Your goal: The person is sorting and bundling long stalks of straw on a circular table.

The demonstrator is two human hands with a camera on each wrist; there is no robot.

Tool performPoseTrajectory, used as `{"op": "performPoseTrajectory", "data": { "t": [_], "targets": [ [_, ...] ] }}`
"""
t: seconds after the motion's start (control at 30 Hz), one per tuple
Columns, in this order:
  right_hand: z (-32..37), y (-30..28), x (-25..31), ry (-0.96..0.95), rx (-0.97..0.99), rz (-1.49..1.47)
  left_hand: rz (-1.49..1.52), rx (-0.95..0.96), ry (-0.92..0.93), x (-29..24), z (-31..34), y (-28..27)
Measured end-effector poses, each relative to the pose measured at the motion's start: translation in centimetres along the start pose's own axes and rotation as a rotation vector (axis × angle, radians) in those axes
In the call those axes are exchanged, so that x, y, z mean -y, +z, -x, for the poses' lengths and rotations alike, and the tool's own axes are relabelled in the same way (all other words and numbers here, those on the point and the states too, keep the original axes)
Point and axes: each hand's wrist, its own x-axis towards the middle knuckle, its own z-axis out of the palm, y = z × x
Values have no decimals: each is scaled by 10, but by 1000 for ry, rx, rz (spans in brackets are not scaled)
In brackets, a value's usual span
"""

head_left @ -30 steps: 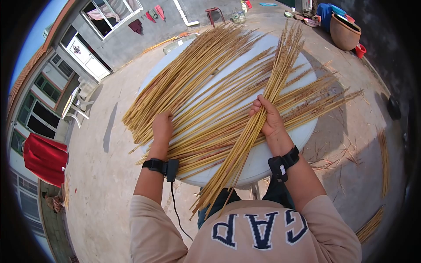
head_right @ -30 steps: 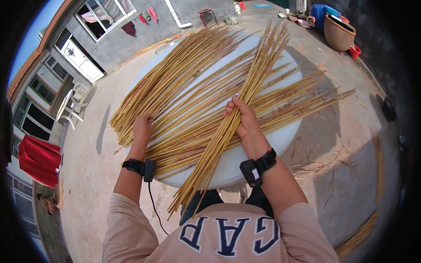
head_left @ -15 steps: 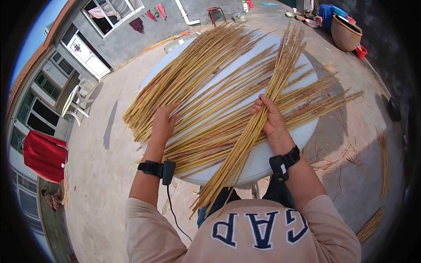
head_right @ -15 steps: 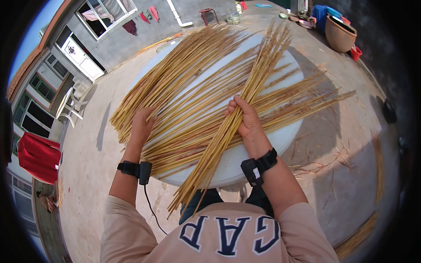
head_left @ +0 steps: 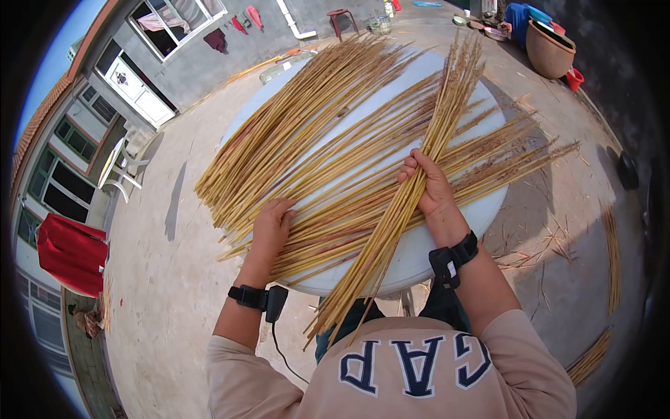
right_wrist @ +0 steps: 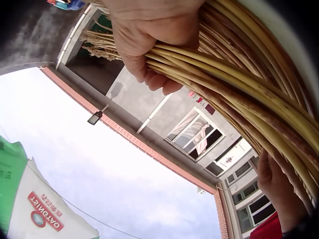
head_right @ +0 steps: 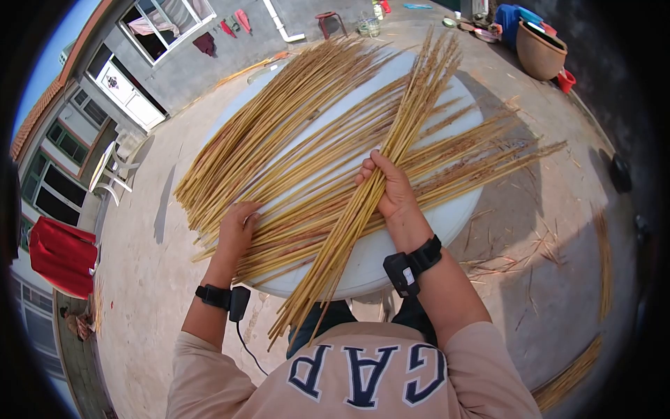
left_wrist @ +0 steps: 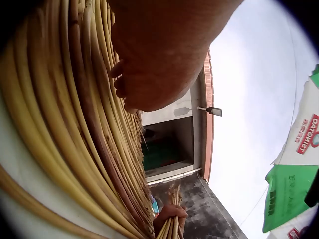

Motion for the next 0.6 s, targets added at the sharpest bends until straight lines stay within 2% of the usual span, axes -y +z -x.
{"op": "performPoseTrajectory", "data": {
  "t": [0.07,0.2,0.27,0.4,0.6],
  "targets": [
    [0,0,0,-4,17,-1,-138,-61,-43,5,-6,-3],
    [1,1,0,-6,9,3,-228,-76,-54,16,-15,3],
    [0,1,0,-3,9,0,-336,-27,35,20,-19,4],
    [1,1,1,-4,14,-9,-335,-37,59,28,-25,13],
    [0,-2,0,-12,28,0,-335,-121,-126,35,-28,14]
  ]
}}
